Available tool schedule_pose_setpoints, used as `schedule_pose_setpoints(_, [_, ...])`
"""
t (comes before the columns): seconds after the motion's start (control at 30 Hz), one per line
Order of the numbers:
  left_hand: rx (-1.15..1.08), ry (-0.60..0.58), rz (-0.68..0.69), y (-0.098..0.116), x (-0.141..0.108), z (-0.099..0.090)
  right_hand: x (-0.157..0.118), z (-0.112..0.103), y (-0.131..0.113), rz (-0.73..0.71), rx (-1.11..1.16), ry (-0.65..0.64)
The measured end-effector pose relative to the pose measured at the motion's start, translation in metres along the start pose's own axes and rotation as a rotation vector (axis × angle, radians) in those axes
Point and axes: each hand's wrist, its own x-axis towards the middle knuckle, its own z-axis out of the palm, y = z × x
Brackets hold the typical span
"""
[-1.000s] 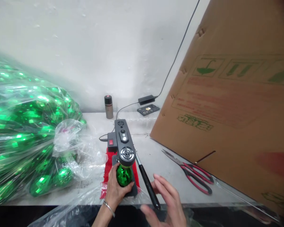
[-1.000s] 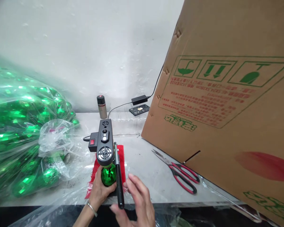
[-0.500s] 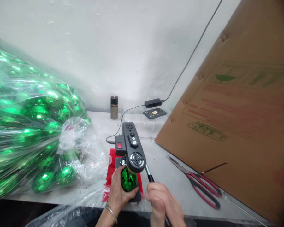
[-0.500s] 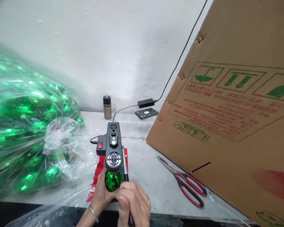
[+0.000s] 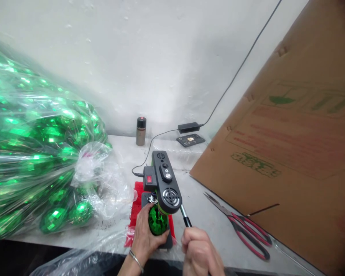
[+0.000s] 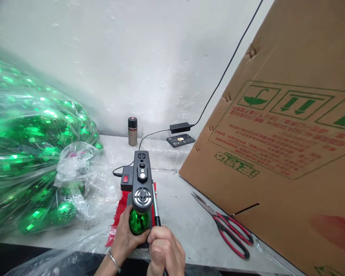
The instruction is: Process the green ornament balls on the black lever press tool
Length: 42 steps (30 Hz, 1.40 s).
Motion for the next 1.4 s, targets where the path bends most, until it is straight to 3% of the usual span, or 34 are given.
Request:
schedule_pose_setpoints(0.63, [0.022,0.033,0.052,-0.001,-0.001,0.001,-0.007,0.005,0.006,-0.013,0.111,0.053])
schedule_pose_setpoints(0.97, [0.066,-0.047,0.031,-0.012,-0.001,-0.001,-0.015,0.009,0.016,-0.043,0.133,0.105])
schedule_pose_setpoints(1.27, [0.007,-0.019,-0.014,-0.002,0.000,-0.002,-0.034,0.011,0.027,-0.070,0.067,0.130])
schedule_pose_setpoints(1.4, [-0.033,0.003,-0.061,0.003,0.001,-0.001,-0.029,0.014,0.019,-0.011,0.077,0.198])
